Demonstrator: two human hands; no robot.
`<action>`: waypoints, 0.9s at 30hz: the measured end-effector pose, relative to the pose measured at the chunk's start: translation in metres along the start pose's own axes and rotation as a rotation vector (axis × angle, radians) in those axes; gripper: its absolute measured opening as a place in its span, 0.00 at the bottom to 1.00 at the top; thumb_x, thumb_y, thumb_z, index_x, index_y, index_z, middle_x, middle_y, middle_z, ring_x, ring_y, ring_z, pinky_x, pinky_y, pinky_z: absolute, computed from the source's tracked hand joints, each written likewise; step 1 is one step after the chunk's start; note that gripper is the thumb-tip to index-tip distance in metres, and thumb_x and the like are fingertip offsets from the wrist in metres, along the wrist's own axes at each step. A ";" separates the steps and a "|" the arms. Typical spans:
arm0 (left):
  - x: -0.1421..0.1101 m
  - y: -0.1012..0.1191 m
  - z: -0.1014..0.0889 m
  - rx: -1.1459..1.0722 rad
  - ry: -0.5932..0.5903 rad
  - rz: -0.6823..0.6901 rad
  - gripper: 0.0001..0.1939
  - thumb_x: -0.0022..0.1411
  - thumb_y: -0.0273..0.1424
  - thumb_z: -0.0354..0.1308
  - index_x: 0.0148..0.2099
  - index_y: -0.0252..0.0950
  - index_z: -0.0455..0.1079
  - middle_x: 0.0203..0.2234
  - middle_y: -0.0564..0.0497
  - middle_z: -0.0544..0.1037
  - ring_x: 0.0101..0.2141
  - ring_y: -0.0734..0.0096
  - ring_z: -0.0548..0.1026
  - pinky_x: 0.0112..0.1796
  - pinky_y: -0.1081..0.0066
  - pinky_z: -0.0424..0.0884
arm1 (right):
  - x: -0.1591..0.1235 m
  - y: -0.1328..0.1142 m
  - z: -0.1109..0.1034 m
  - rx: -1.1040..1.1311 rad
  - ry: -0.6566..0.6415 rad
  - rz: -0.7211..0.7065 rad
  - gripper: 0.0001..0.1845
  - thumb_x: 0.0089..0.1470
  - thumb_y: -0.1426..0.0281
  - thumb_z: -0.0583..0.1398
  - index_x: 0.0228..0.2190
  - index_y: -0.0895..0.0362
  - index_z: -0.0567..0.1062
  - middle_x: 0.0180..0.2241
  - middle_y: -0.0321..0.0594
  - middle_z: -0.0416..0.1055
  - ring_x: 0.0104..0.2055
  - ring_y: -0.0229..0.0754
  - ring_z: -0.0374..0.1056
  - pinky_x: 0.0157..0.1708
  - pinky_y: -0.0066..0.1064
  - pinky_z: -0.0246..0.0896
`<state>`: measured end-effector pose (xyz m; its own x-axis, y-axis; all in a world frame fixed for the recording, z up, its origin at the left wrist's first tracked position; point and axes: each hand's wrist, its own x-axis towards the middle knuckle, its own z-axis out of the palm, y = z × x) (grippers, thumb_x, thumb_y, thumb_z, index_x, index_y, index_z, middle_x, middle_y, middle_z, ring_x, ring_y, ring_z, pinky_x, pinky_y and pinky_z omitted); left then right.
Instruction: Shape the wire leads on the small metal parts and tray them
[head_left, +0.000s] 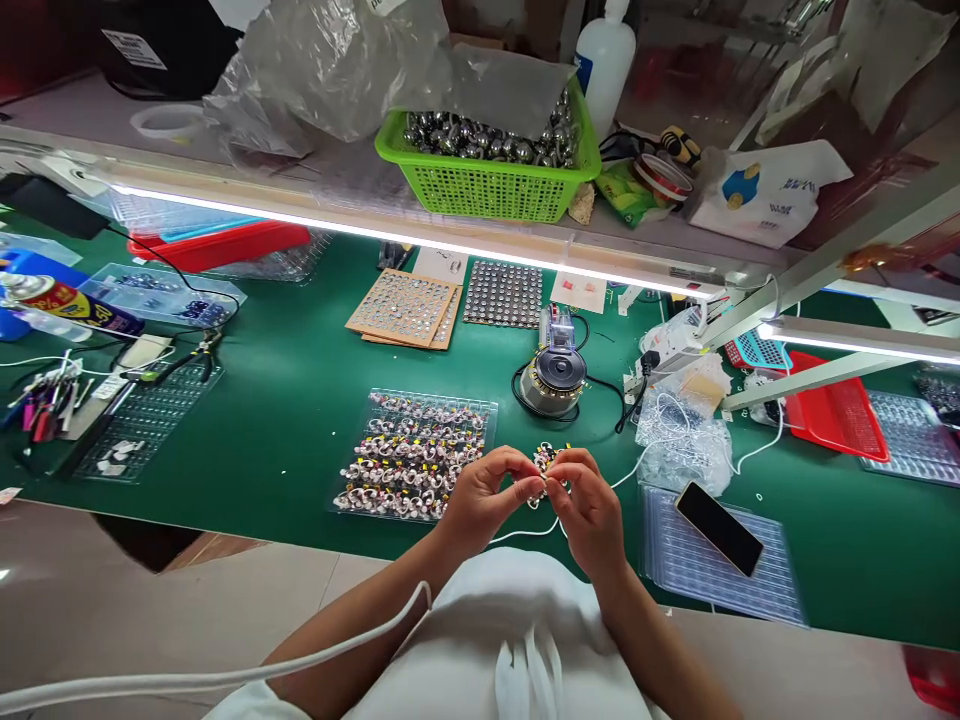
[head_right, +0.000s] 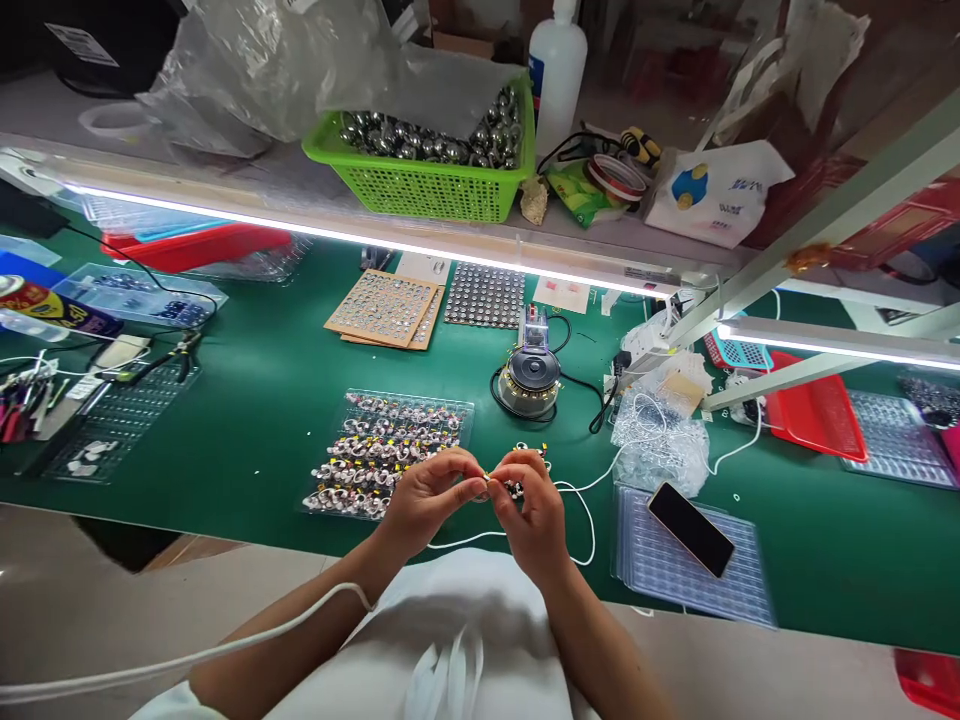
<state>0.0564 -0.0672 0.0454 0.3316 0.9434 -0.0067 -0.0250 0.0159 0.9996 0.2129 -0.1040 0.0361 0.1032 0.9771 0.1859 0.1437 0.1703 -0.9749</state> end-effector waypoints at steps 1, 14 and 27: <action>0.001 0.001 -0.003 -0.026 -0.044 -0.035 0.06 0.60 0.33 0.63 0.34 0.35 0.74 0.29 0.51 0.75 0.32 0.71 0.73 0.36 0.72 0.69 | 0.001 0.000 -0.002 -0.038 -0.028 -0.032 0.04 0.58 0.73 0.60 0.35 0.52 0.75 0.38 0.40 0.67 0.42 0.43 0.66 0.45 0.38 0.61; 0.005 -0.039 -0.007 -0.403 -0.387 -0.620 0.23 0.38 0.43 0.73 0.28 0.32 0.70 0.21 0.54 0.71 0.22 0.76 0.68 0.27 0.73 0.64 | -0.023 0.034 -0.020 0.071 -0.303 0.005 0.14 0.59 0.74 0.59 0.45 0.46 0.75 0.46 0.42 0.68 0.50 0.47 0.66 0.49 0.41 0.63; 0.013 -0.146 -0.050 0.451 0.142 -0.390 0.05 0.56 0.29 0.58 0.36 0.35 0.73 0.34 0.48 0.77 0.39 0.63 0.73 0.43 0.64 0.67 | -0.031 0.150 -0.028 -0.525 -0.348 0.361 0.15 0.59 0.63 0.53 0.26 0.56 0.75 0.26 0.41 0.75 0.29 0.45 0.69 0.31 0.32 0.60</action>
<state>0.0168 -0.0410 -0.1018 0.1067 0.9318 -0.3469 0.4849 0.2559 0.8363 0.2585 -0.1126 -0.1127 -0.0731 0.9598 -0.2709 0.6221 -0.1684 -0.7646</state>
